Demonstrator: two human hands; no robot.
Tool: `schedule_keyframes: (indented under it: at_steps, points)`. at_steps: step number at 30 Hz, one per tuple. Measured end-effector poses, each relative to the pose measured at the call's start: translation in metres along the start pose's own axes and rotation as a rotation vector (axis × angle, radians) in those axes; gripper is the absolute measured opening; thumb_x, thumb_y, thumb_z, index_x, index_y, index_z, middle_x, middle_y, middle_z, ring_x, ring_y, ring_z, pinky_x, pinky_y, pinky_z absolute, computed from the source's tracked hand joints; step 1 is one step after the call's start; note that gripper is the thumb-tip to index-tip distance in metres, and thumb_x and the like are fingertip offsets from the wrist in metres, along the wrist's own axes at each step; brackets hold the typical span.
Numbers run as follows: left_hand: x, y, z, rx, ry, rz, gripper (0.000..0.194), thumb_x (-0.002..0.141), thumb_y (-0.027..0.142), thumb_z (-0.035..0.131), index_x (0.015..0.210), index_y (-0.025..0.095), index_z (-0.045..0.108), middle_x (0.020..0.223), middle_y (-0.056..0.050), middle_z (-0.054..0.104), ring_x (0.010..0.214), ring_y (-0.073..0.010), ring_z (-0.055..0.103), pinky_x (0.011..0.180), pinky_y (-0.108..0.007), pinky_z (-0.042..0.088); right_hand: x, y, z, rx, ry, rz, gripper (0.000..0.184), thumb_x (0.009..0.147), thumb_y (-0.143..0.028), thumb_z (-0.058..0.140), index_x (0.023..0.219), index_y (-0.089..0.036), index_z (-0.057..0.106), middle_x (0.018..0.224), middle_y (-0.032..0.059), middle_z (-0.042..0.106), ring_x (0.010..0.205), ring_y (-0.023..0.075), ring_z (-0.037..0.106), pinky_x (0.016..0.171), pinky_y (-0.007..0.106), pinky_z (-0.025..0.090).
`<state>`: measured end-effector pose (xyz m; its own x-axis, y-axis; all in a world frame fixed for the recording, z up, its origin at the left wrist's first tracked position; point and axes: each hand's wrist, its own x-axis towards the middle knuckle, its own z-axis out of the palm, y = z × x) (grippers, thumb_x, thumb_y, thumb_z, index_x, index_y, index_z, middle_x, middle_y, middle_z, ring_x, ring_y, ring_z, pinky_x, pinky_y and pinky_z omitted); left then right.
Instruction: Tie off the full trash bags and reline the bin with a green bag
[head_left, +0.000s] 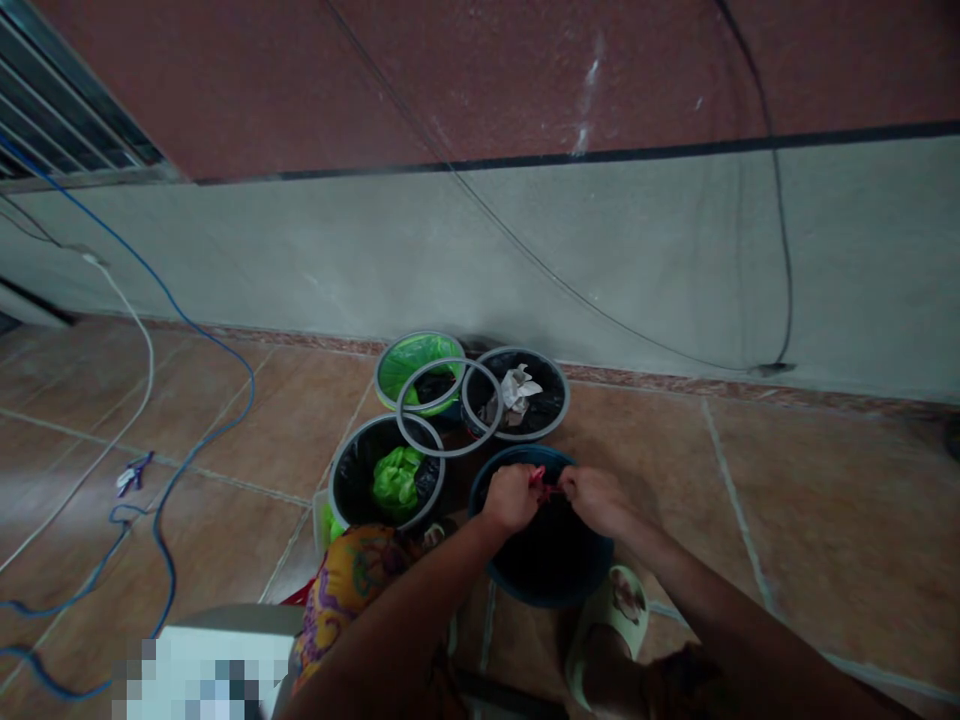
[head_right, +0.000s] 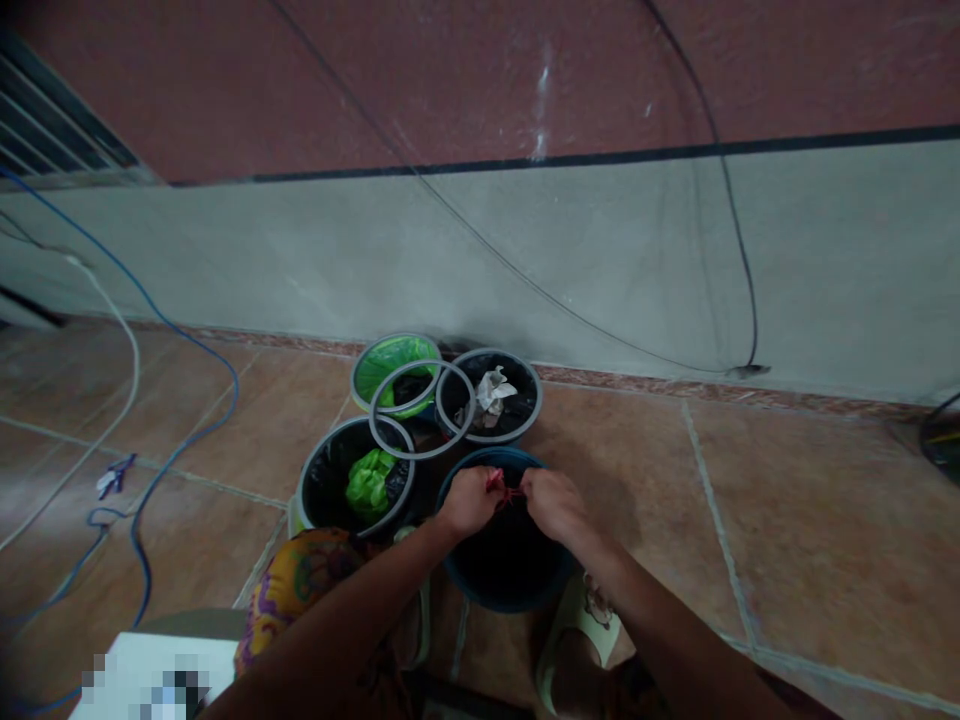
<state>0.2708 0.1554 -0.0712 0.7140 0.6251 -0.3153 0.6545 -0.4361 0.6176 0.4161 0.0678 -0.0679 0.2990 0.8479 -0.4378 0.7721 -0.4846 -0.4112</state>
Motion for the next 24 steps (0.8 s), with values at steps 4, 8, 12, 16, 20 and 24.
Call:
schedule_keyframes:
  at_steps: [4, 8, 12, 16, 20, 24]
  points:
    - [-0.004, -0.003, -0.002, 0.258, -0.054, -0.048, 0.029, 0.09, 0.023, 0.042, 0.092, 0.016, 0.07, 0.095, -0.013, 0.073, 0.095, -0.0248, 0.067, 0.087, -0.035, 0.05, 0.0, 0.004, 0.002, -0.213, -0.061, 0.035, 0.023, 0.084, -0.01, 0.047, 0.09, -0.018, 0.068, 0.092, 0.0094, 0.074, 0.089, 0.0209, 0.068, 0.069, 0.027, 0.04]
    - [-0.007, -0.004, -0.003, 0.245, -0.06, -0.07, 0.036, 0.087, 0.026, 0.048, 0.117, 0.016, 0.064, 0.116, -0.014, 0.067, 0.109, -0.026, 0.063, 0.097, -0.036, 0.048, 0.0, 0.005, 0.007, -0.16, -0.067, 0.026, 0.036, 0.087, -0.011, 0.043, 0.116, -0.017, 0.064, 0.104, 0.012, 0.073, 0.1, 0.0241, 0.068, 0.081, 0.031, 0.044]
    - [-0.008, 0.0, -0.008, 0.24, -0.107, -0.102, 0.07, 0.077, 0.03, 0.06, 0.144, 0.016, 0.043, 0.142, -0.016, 0.051, 0.13, -0.0328, 0.047, 0.109, -0.043, 0.04, -0.002, 0.002, 0.011, -0.07, -0.042, -0.003, 0.068, 0.078, -0.008, 0.052, 0.145, -0.014, 0.04, 0.136, 0.017, 0.058, 0.119, 0.0255, 0.06, 0.097, 0.033, 0.043]
    - [-0.009, 0.003, -0.007, 0.25, -0.331, -0.172, 0.092, 0.066, 0.041, 0.071, 0.148, 0.021, 0.035, 0.149, -0.017, 0.044, 0.136, -0.042, 0.04, 0.106, -0.06, 0.04, -0.005, -0.001, 0.021, -0.033, -0.14, -0.075, 0.083, 0.071, -0.019, 0.068, 0.147, -0.009, 0.037, 0.141, 0.0218, 0.052, 0.123, 0.0311, 0.057, 0.1, 0.037, 0.044]
    - [-0.011, -0.001, 0.008, 0.274, -0.489, -0.143, 0.072, 0.07, 0.046, 0.071, 0.132, 0.013, 0.055, 0.13, -0.023, 0.061, 0.121, -0.0414, 0.057, 0.098, -0.053, 0.049, -0.007, -0.004, 0.041, -0.013, -0.162, -0.094, 0.092, 0.07, -0.028, 0.074, 0.149, -0.008, 0.032, 0.137, 0.024, 0.054, 0.123, 0.0327, 0.058, 0.1, 0.038, 0.045]
    - [-0.009, -0.001, 0.025, 0.276, -0.434, -0.06, 0.036, 0.08, 0.023, 0.059, 0.111, 0.007, 0.069, 0.112, -0.024, 0.07, 0.11, -0.0377, 0.065, 0.091, -0.044, 0.053, -0.007, -0.005, 0.059, 0.012, -0.156, -0.131, 0.098, 0.064, -0.019, 0.077, 0.149, -0.006, 0.032, 0.133, 0.0242, 0.057, 0.121, 0.0316, 0.059, 0.1, 0.037, 0.045]
